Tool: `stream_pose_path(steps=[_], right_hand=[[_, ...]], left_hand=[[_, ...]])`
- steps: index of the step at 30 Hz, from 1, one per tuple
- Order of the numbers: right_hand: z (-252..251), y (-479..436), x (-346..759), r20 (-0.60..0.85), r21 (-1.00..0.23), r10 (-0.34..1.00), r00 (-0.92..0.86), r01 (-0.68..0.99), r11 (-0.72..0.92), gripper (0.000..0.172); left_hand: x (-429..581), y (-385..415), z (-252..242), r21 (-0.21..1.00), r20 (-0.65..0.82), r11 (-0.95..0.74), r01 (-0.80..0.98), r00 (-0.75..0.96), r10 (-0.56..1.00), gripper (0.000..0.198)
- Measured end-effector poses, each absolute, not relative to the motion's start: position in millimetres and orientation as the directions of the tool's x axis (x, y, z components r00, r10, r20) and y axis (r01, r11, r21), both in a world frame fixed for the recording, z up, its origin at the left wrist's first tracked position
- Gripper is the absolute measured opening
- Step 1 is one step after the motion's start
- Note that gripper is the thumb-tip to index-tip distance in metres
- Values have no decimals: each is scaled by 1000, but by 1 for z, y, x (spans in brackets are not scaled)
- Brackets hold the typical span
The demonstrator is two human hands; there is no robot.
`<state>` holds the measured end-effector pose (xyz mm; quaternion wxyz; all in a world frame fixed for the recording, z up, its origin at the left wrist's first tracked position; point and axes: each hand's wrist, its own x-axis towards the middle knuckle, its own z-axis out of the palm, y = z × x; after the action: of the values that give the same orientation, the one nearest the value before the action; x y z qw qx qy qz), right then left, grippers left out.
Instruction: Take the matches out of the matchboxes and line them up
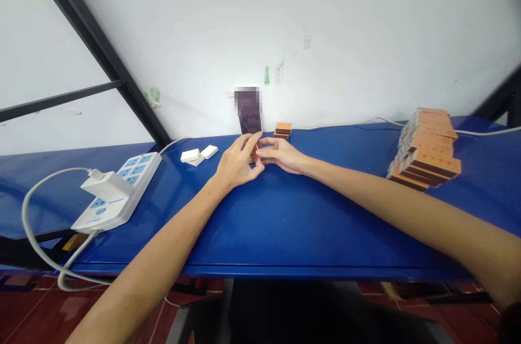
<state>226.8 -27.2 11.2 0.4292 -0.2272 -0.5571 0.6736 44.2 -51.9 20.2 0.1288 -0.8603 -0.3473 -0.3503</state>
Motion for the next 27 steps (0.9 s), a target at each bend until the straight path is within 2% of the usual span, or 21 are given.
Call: stream_pose_path(steps=[6, 10, 14, 16, 20, 23, 27], right_hand=[[9, -30, 224, 221, -960, 898, -381, -249, 131, 21], [3, -29, 223, 358, -934, 889, -285, -100, 344, 28], [0, -27, 223, 409, -893, 845, -344, 38, 448, 32], [0, -28, 223, 447, -827, 820, -357, 184, 531, 34], [1, -32, 224, 578, -542, 698, -423, 441, 716, 45], [1, -31, 227, 592, -455, 652, -474, 470, 756, 42], [0, -25, 230, 606, -431, 611, -509, 435, 791, 43]], left_hand=[[30, -47, 28, 41, 644, -772, 635, 573, 506, 54], [19, -44, 33, 65, 611, -749, 659, 567, 553, 45], [12, -42, 36, 76, 571, -750, 657, 588, 573, 41], [8, -40, 37, 88, 540, -748, 658, 600, 591, 37], [-1, -35, 37, 178, 484, -728, 663, 585, 651, 33], [-6, -32, 37, 263, 481, -706, 657, 545, 686, 31], [-8, -31, 38, 307, 456, -692, 654, 537, 710, 41]])
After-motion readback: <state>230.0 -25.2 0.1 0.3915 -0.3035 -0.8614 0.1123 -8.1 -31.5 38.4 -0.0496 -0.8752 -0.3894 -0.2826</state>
